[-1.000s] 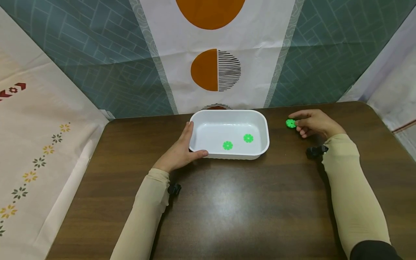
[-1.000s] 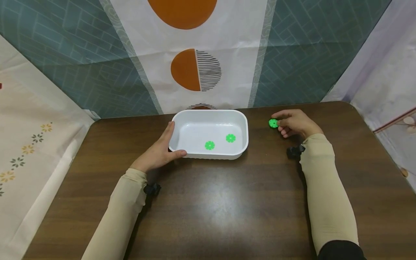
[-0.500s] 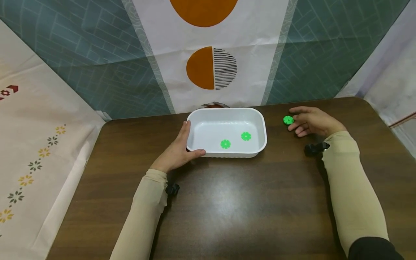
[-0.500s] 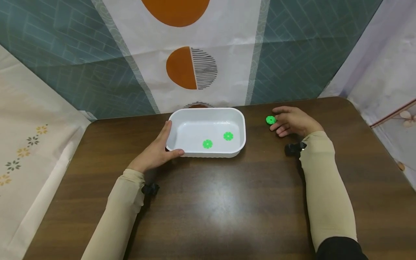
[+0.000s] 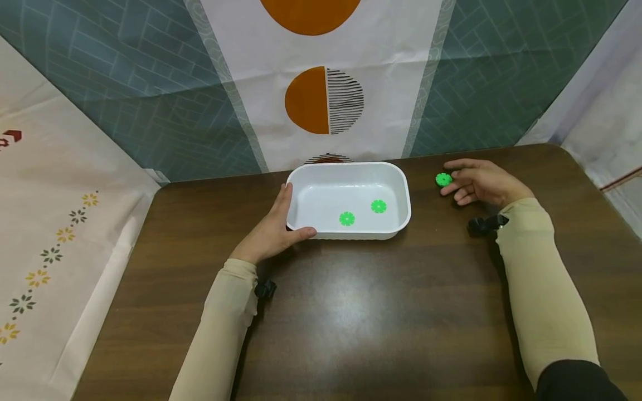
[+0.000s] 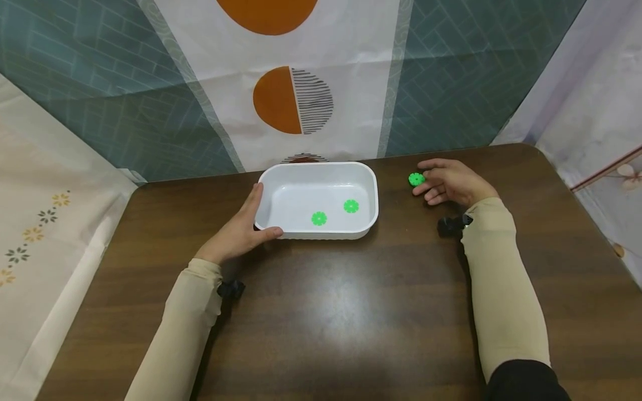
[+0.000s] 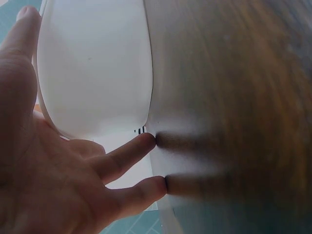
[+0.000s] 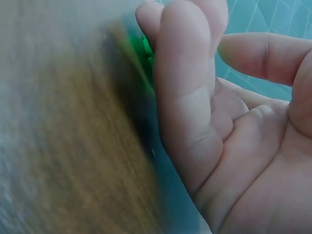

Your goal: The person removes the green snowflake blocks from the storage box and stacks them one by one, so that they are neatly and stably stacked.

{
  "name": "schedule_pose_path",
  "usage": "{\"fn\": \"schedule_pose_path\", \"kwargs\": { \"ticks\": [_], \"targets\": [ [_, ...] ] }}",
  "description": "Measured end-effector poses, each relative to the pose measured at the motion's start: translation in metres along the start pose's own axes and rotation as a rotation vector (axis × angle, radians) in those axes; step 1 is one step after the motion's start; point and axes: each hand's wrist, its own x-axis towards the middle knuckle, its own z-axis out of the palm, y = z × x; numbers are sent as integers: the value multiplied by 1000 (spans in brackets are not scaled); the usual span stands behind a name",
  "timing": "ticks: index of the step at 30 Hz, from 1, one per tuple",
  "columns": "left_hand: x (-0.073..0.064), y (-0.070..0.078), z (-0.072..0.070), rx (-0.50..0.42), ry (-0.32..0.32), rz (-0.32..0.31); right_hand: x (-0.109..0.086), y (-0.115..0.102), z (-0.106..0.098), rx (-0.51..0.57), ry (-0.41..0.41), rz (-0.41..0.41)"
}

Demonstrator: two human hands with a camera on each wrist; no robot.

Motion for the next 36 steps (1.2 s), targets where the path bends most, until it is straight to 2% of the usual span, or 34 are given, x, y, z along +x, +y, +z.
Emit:
{"fn": "schedule_pose_path", "kwargs": {
  "ticks": [15,21,23,25,28,31,33,36],
  "targets": [
    [1,0,-1,8,-3,2,1,1,-2,51,0,-14],
    [1,0,-1,13,-2,3,1,0,-2,29,22,-10],
    [2,1,-2,10,-2,-2,0,-2,-1,-32,61,-7],
    [2,1,-2,6,0,-6,0,-4,0,-144,115,-15],
    [2,1,-2,2,4,-7,2,-8,4,-403,183,-40],
    [2,1,-1,0,10,-6,5,-11,11,-640,199,-56],
    [3,1,-1,1,10,-7,7,-12,15,-730,185,-53],
    [3,1,0,1,8,-7,9,-13,21,-803,184,-52]
  ]
}}
